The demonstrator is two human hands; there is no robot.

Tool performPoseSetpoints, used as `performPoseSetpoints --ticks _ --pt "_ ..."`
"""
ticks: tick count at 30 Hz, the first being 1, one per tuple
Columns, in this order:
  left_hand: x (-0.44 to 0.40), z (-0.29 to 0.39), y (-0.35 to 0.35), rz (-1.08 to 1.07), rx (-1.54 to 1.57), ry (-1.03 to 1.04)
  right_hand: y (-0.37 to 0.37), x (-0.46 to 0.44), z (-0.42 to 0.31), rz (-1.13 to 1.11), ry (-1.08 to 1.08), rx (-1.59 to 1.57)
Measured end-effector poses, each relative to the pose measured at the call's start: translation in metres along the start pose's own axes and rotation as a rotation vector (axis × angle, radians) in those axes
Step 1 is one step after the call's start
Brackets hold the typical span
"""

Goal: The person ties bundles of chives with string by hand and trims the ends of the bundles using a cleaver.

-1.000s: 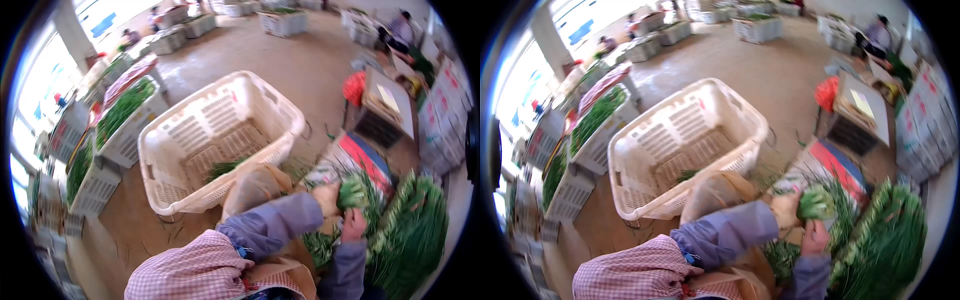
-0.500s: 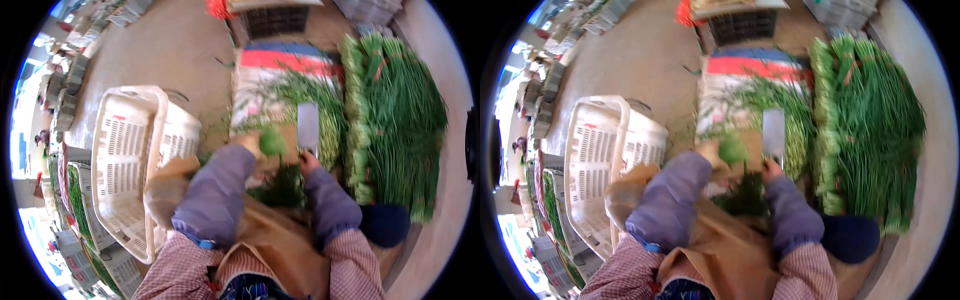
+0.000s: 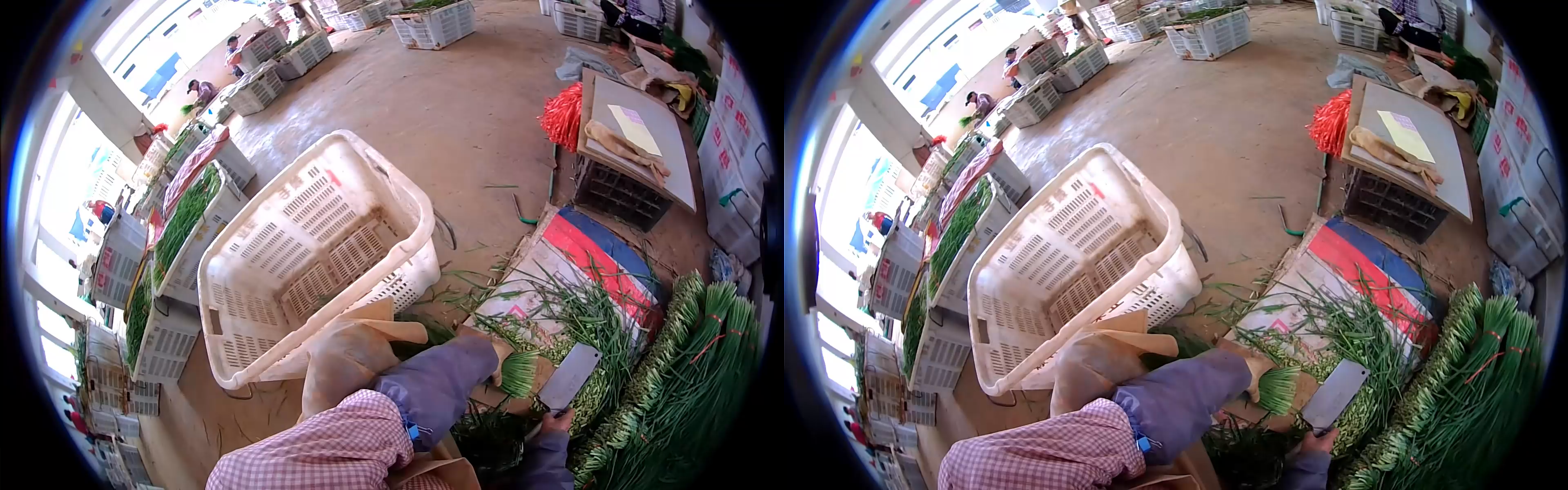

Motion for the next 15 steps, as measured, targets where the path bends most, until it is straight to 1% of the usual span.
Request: performPoseSetpoints --ticks 2,3,4,7,8,9,10,11,12,13,14,15 --pt "-0.005 -0.001 0.005 0.019 0.009 0.000 0.014 -0.015 0.055 0.050 -0.023 -0.290" --pt "-0.007 -0.002 0.006 0.036 0.009 -0.003 0.018 -0.020 0.063 0.076 -0.035 -0.436" --pt "-0.009 -0.002 0.009 0.046 0.010 -0.002 0.008 -0.018 0.047 -0.018 -0.030 -0.580" --pt "-0.015 0.000 0.019 0.104 -0.007 -0.007 -0.009 -0.008 0.012 -0.230 0.435 -0.622" --pt "-0.018 0.001 0.023 0.130 -0.025 -0.015 -0.001 -0.013 0.014 -0.166 0.225 -0.561" --pt "-0.019 0.007 0.027 0.161 -0.079 -0.048 -0.007 -0.006 0.005 -0.168 0.169 -0.465" --pt "-0.016 0.012 0.025 0.189 -0.133 -0.081 -0.011 0.001 -0.007 -0.166 0.116 -0.368" --pt "-0.021 0.011 0.024 0.121 -0.098 -0.031 -0.011 0.011 -0.010 -0.078 0.194 -0.213" --pt "-0.015 0.015 0.023 0.195 -0.131 -0.047 -0.006 0.015 -0.006 -0.138 0.230 -0.386" --pt "-0.005 0.019 0.017 0.213 -0.132 -0.027 -0.001 0.019 -0.003 -0.076 0.134 -0.322" --pt "0.009 0.031 0.004 0.245 -0.178 -0.068 0.003 0.023 0.001 -0.010 0.043 -0.250" --pt "0.005 0.029 0.015 0.296 -0.082 0.000 -0.012 0.034 -0.042 0.018 -0.004 -0.126"
Point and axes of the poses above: each hand's wrist, its own x-axis away from the middle knuckle, its own y-axis out of the palm, z = x × y, the point moved 2 cm from there along -x, towards the middle knuckle, and after that the axes turned 9 degrees about -y, right-handed, at the moved point
